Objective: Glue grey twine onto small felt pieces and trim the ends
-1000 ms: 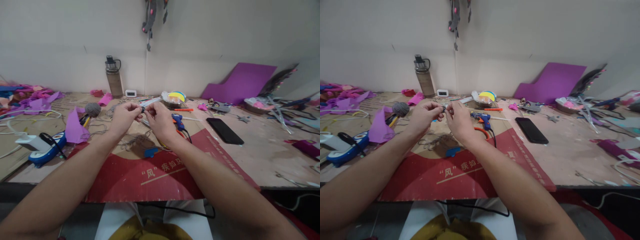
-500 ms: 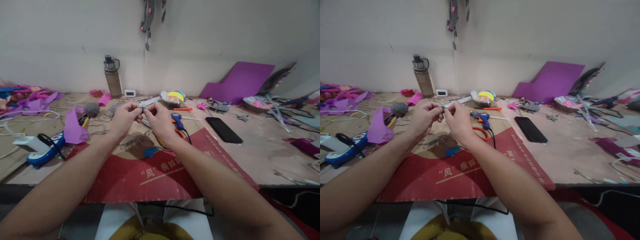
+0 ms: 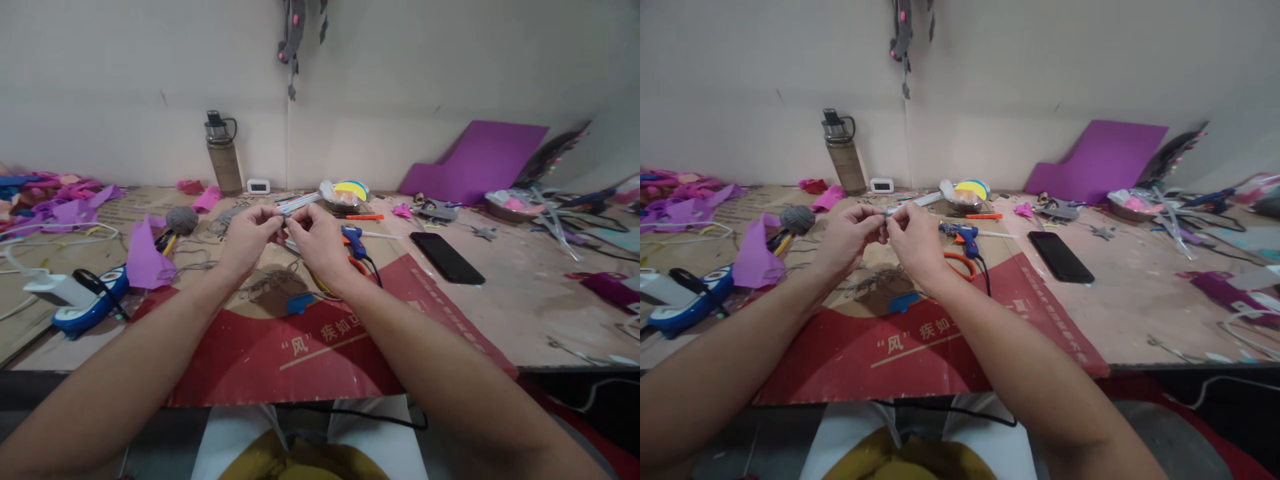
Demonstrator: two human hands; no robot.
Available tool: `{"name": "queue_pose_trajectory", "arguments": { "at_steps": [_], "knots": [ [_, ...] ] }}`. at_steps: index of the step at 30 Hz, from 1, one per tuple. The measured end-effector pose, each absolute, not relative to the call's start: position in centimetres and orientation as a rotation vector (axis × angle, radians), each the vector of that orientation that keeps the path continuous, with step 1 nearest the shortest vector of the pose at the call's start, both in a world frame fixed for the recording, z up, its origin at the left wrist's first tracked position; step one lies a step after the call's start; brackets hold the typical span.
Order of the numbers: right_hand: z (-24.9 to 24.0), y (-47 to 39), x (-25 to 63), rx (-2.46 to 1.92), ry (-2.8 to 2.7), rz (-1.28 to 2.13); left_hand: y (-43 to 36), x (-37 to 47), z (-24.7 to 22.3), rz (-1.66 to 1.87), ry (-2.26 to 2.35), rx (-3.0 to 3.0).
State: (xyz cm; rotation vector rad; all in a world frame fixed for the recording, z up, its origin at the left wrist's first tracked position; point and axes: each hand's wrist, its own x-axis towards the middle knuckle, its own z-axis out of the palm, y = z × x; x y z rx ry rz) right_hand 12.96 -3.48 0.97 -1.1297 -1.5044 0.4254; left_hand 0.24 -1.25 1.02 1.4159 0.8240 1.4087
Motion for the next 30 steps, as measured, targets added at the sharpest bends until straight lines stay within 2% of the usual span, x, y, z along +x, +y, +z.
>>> {"name": "queue_pose_trajectory", "arguments": {
  "at_steps": [19, 30],
  "knots": [
    [0.7, -2.7, 13.0, -1.170, -1.384, 0.638, -1.4, 0.3, 1.1, 1.407, 0.765, 1.272],
    [0.5, -2.1, 13.5, -0.993, -1.330, 0.824, -1.5, 0.2, 1.8, 1.288, 0.753, 1.154]
  ]
}}
